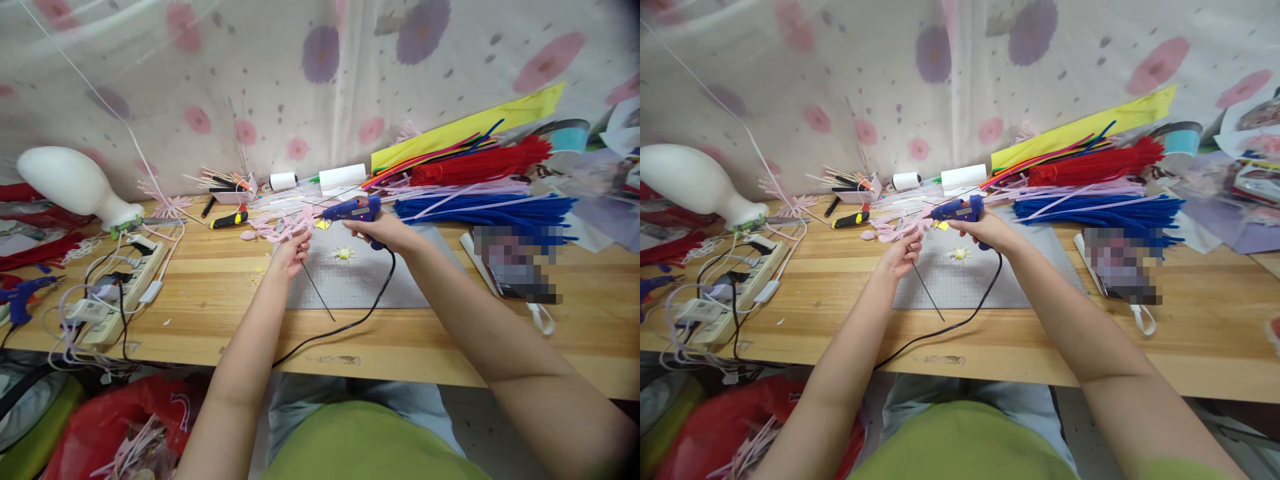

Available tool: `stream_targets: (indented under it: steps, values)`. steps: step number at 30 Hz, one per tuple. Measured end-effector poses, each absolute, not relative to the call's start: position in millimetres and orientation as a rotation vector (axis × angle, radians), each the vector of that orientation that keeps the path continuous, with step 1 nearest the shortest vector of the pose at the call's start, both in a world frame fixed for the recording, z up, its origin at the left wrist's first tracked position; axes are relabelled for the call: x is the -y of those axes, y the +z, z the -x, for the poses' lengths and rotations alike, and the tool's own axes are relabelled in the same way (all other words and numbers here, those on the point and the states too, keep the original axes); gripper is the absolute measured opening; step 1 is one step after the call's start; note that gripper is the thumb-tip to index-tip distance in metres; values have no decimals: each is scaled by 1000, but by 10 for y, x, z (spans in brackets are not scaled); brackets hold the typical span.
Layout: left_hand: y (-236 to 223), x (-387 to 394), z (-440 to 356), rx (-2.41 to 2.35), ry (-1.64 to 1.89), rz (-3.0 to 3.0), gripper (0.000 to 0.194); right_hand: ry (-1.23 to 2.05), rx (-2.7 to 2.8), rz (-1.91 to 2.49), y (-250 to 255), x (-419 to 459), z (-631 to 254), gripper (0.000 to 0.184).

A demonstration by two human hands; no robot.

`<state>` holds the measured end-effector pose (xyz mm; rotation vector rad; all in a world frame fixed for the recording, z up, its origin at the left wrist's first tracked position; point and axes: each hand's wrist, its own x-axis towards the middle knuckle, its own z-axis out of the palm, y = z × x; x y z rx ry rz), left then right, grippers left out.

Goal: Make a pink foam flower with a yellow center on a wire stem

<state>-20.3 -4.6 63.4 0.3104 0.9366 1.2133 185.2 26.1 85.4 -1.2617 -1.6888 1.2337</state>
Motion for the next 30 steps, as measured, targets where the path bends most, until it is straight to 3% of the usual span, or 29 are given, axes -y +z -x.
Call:
stream_targets:
  steps: [3,9,18,25,30]
  values:
    - [620,39,238,-904,1203,-300,10,1154,1475,1271,704,-305,-1942,37]
    - [625,35,242,-898,1221,-283,11,517,1338,1808,140,-519,-2335,46]
    - [592,28,113,-924,1202,-331,10,422,1336,1976,-64,-607,-2451,53]
    - [560,49,124,-944,1197,-314,8,477,1302,1926,-53,-469,-2595,45]
    - [564,19,56,-934,1190,-290,8,1191,1116,1431,-12,-356,-2503,38]
